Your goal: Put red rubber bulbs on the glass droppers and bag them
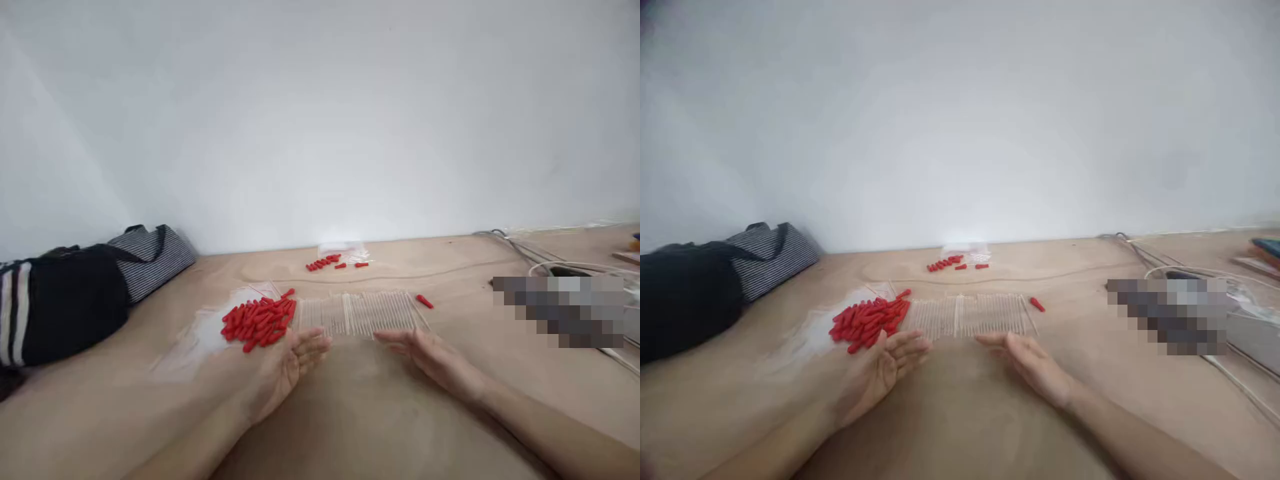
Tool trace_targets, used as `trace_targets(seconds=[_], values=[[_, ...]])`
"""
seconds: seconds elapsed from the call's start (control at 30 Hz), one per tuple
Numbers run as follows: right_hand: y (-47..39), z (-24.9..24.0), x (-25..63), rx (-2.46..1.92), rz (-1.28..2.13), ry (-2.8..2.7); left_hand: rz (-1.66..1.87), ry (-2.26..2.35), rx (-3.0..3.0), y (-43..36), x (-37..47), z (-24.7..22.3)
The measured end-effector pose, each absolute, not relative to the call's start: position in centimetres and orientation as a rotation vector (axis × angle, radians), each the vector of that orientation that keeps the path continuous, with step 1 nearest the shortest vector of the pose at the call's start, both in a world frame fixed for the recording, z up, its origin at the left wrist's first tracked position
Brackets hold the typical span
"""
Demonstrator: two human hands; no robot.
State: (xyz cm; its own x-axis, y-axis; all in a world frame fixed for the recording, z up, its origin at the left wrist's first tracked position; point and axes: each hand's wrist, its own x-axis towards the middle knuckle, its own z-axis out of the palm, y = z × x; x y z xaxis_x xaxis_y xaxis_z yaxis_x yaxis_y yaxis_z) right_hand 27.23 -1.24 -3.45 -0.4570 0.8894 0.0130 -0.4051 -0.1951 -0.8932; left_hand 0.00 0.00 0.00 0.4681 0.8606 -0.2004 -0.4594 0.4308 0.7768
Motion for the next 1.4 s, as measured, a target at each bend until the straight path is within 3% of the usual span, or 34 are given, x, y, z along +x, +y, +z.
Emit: trace_targets(seconds=[0.3, 0.73, 0.83, 0.97, 1.1, 1.23, 1.4], values=[[-0.4, -3.4, 26.9, -0.65, 2.009, -0.766, 0.782, 0.837, 0.636, 0.6, 0.1, 0.2], [-0.6, -2.6, 26.7, -0.691, 1.944, -0.945, 0.719, 0.822, 0.912, 0.4, -0.5, -0.6], [0.1, -2.3, 27.6, -0.876, 1.673, -1.088, 0.688, 0.876, 1.181, -0.1, -0.5, -0.6], [1.0, -2.4, 30.0, -1.295, 0.878, -1.408, 0.595, 0.943, 1.894, -0.7, -0.5, -0.5], [1.4, -2.6, 31.9, -1.686, 0.229, -1.559, 0.562, 0.706, 2.452, -0.9, -0.7, -0.6], [1.5, -2.6, 32.1, -1.962, 0.076, -1.602, 0.458, 0.816, 2.484, -0.6, -1.0, -0.8], [1.9, -2.7, 31.9, -2.103, 0.219, -1.623, 0.416, 0.865, 2.428, -0.5, -1.0, -0.6]])
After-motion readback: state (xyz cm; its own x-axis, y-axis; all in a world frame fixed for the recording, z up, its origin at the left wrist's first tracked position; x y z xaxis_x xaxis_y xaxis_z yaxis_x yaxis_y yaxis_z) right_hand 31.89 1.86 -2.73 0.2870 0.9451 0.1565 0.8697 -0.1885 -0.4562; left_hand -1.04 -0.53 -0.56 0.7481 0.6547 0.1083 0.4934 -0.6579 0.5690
